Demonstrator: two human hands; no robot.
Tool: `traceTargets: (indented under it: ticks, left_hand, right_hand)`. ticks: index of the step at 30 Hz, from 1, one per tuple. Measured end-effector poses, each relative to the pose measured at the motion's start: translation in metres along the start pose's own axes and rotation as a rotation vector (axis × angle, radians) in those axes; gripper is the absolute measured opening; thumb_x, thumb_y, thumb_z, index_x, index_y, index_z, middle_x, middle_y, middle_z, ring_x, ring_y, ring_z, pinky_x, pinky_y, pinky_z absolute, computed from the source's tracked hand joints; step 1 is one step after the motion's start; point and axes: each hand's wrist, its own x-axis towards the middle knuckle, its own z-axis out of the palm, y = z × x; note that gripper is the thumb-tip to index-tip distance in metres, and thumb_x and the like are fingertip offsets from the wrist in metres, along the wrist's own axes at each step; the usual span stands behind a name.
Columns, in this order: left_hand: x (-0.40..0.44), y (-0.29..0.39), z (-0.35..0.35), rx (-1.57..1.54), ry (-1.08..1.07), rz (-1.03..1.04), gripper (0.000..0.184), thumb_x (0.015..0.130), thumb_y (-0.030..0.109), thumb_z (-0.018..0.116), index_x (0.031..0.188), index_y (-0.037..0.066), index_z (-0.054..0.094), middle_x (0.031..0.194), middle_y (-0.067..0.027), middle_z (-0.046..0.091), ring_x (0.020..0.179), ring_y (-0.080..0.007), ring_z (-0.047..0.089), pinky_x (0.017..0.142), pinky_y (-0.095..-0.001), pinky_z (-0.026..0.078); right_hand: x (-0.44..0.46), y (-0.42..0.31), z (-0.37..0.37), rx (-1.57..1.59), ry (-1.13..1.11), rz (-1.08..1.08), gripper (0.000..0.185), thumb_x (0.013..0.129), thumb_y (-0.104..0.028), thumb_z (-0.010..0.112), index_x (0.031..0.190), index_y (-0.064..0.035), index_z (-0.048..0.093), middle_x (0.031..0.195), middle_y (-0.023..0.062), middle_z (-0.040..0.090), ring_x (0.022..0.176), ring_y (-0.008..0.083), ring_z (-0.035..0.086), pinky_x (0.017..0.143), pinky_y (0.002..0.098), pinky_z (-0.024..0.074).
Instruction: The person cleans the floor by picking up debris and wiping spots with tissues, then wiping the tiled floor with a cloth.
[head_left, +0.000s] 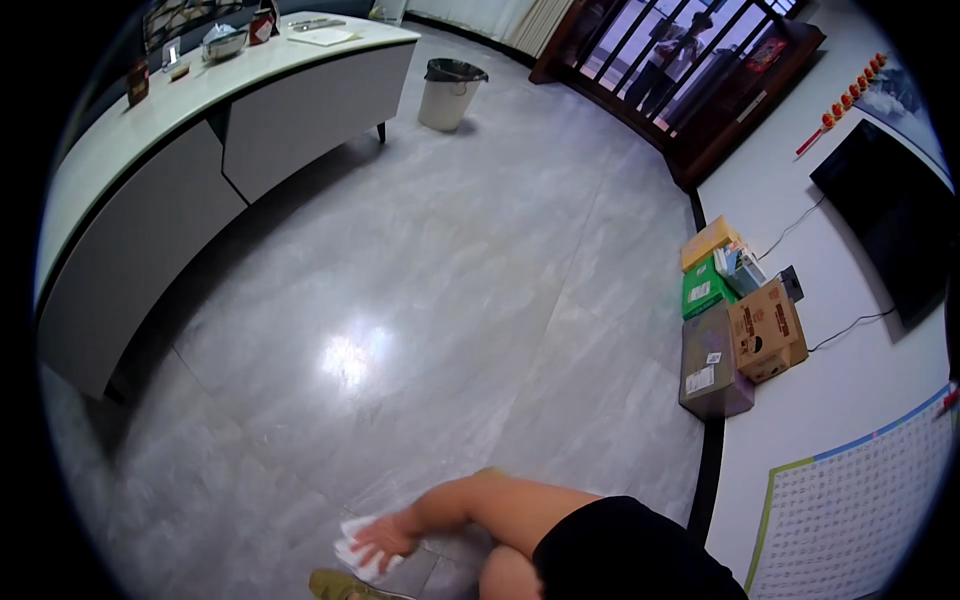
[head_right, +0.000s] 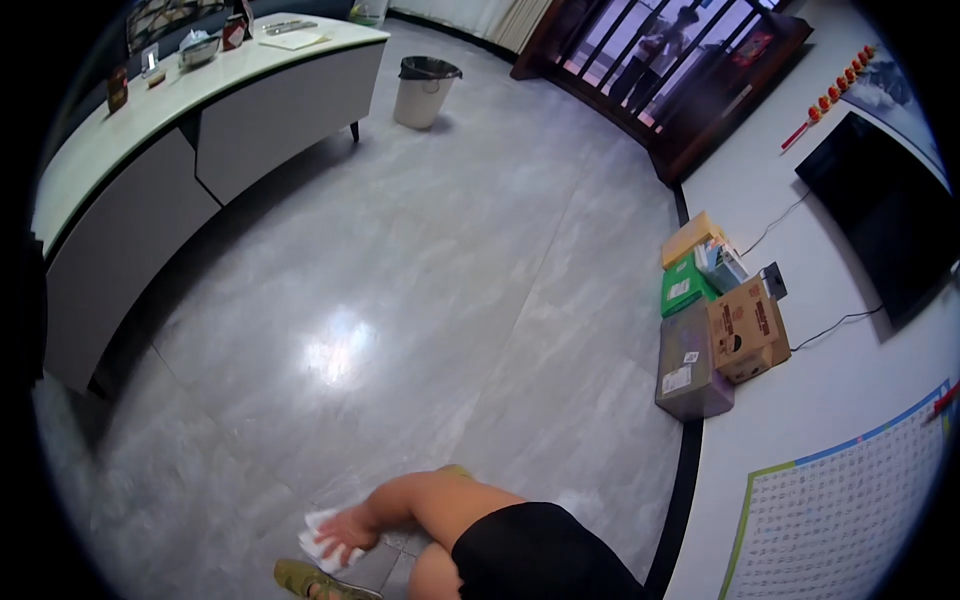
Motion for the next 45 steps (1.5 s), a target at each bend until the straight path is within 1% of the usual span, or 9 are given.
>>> traceTargets:
  ticks: [6, 11, 14, 20, 24, 30, 34, 38, 45]
  left_hand:
    - [0.011, 0.008, 0.002, -0.003, 0.02, -0.002, 0.039, 0.08, 0.0, 0.056, 0.115, 0.004, 0.041, 0.097, -0.0133, 0.048, 0.078, -0.0221, 0.045, 0.061, -0.0278, 0.047]
    - [0.016, 0.014, 0.001, 0.001, 0.002, 0.0, 0.039, 0.081, 0.0, 0.056, 0.116, 0.004, 0.041, 0.097, -0.0137, 0.048, 0.078, -0.0224, 0.045, 0.06, -0.028, 0.047]
    - [0.019, 0.016, 0.0, -0.01, -0.014, 0.0, 0.039, 0.081, 0.0, 0.056, 0.116, 0.003, 0.04, 0.097, -0.0139, 0.048, 0.078, -0.0225, 0.045, 0.06, -0.0282, 0.047]
    - [0.016, 0.018, 0.002, -0.009, -0.057, 0.017, 0.039, 0.081, 0.0, 0.056, 0.116, 0.003, 0.04, 0.097, -0.0143, 0.048, 0.078, -0.0228, 0.046, 0.059, -0.0284, 0.048]
    - [0.014, 0.021, -0.004, -0.018, -0.065, 0.039, 0.039, 0.081, 0.0, 0.056, 0.117, 0.003, 0.04, 0.097, -0.0146, 0.048, 0.078, -0.0231, 0.046, 0.059, -0.0286, 0.048]
    - [0.013, 0.027, -0.01, -0.028, -0.043, 0.06, 0.04, 0.081, 0.0, 0.056, 0.117, 0.003, 0.039, 0.098, -0.015, 0.048, 0.078, -0.0234, 0.046, 0.058, -0.0289, 0.048]
    - [0.012, 0.033, -0.011, -0.021, -0.029, 0.079, 0.04, 0.081, 0.0, 0.056, 0.117, 0.003, 0.039, 0.098, -0.0153, 0.048, 0.078, -0.0236, 0.046, 0.058, -0.0291, 0.048]
    - [0.014, 0.038, -0.015, -0.035, -0.014, 0.089, 0.04, 0.081, 0.0, 0.056, 0.117, 0.003, 0.039, 0.098, -0.0155, 0.048, 0.078, -0.0238, 0.047, 0.057, -0.0293, 0.048]
    - [0.011, 0.041, -0.015, -0.051, 0.003, 0.124, 0.04, 0.082, 0.0, 0.056, 0.118, 0.003, 0.039, 0.098, -0.016, 0.049, 0.078, -0.0242, 0.047, 0.056, -0.0296, 0.049]
  right_hand:
    - [-0.04, 0.078, -0.135, -0.134, 0.563, 0.654, 0.039, 0.089, -0.029, 0.048, 0.127, -0.0218, 0.048, 0.148, 0.0131, 0.024, 0.134, 0.0384, 0.021, 0.11, 0.0472, 0.0176]
    - [-0.123, 0.091, -0.198, -0.175, 0.301, 1.24, 0.074, 0.078, -0.015, 0.054, 0.144, -0.0227, 0.022, 0.152, 0.0135, 0.008, 0.138, 0.0403, 0.009, 0.11, 0.0491, 0.016]
    - [-0.105, 0.077, -0.185, -0.193, 0.2, 1.237, 0.075, 0.076, -0.011, 0.051, 0.144, -0.019, 0.022, 0.152, 0.0173, 0.006, 0.137, 0.0434, 0.005, 0.11, 0.0512, 0.0144]
    - [-0.043, 0.023, -0.083, -0.192, -0.15, 0.493, 0.06, 0.078, -0.015, 0.056, 0.134, -0.0275, 0.039, 0.153, 0.0138, 0.003, 0.137, 0.0448, -0.007, 0.107, 0.0603, 0.0116]
    - [0.0, 0.029, -0.012, -0.276, 0.166, 0.131, 0.047, 0.081, -0.022, 0.053, 0.126, -0.0328, 0.046, 0.151, 0.0075, 0.016, 0.139, 0.0385, 0.004, 0.11, 0.0553, 0.0095]
    - [-0.009, 0.072, -0.105, -0.217, 0.32, 0.46, 0.044, 0.082, -0.02, 0.052, 0.125, -0.0264, 0.049, 0.15, 0.0075, 0.022, 0.138, 0.036, 0.013, 0.111, 0.0503, 0.0151]
    - [-0.078, 0.114, -0.17, -0.377, 0.422, 1.043, 0.053, 0.085, -0.026, 0.049, 0.136, -0.0213, 0.039, 0.149, 0.0131, 0.02, 0.135, 0.0391, 0.018, 0.108, 0.0489, 0.0206]
    - [-0.089, 0.099, -0.187, -0.296, 0.434, 1.284, 0.062, 0.082, -0.018, 0.048, 0.141, -0.0142, 0.03, 0.151, 0.0171, 0.012, 0.136, 0.0425, 0.01, 0.109, 0.0543, 0.0128]
    - [0.016, 0.058, -0.077, -0.085, 0.228, 0.273, 0.051, 0.078, -0.019, 0.053, 0.129, -0.0219, 0.049, 0.149, 0.0143, 0.021, 0.138, 0.0415, 0.006, 0.11, 0.0565, 0.0089]
